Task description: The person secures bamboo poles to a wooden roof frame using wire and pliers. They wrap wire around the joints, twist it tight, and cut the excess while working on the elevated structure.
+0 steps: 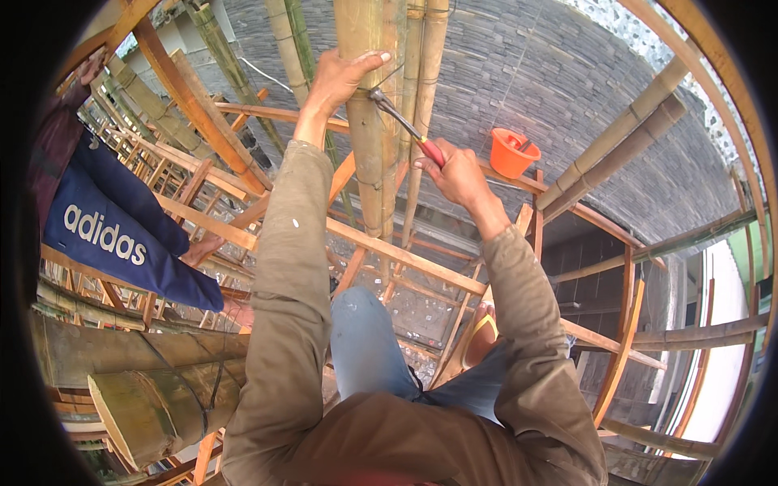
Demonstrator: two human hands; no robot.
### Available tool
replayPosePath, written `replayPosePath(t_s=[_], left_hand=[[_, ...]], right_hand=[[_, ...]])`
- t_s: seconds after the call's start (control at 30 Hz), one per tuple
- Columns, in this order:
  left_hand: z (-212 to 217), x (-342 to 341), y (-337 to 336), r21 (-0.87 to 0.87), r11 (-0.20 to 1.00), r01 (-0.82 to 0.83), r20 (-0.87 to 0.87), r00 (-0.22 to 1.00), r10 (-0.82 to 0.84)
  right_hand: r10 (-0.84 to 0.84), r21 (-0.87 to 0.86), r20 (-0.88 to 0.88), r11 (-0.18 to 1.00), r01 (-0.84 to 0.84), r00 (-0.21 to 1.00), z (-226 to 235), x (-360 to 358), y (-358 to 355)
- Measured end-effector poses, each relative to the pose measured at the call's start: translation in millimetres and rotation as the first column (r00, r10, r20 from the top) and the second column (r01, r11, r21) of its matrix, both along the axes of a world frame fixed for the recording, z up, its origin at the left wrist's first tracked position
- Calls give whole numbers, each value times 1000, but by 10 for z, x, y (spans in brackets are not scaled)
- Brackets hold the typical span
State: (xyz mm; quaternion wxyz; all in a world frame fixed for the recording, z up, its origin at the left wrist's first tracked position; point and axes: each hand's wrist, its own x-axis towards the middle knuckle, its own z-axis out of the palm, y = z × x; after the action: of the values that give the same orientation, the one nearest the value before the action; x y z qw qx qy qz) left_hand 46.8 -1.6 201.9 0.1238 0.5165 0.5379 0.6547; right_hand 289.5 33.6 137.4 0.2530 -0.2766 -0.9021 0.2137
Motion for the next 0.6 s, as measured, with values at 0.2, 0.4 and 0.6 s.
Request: replayPosePath(t_s=[0.2, 0.4, 0.6], left_hand=[[19, -14, 20, -9, 1000, 20, -16, 1000, -21], [-1, -19, 12, -47, 999, 9, -20, 1000, -10], [15, -11, 30, 7, 999, 35, -8, 999, -34]], right_hand=[[-161, 65, 154, 986, 153, 975, 20, 193, -82], [227, -656, -153, 704, -271, 962, 273, 333, -455], [111, -884, -326, 317, -344, 939, 164, 327, -405]])
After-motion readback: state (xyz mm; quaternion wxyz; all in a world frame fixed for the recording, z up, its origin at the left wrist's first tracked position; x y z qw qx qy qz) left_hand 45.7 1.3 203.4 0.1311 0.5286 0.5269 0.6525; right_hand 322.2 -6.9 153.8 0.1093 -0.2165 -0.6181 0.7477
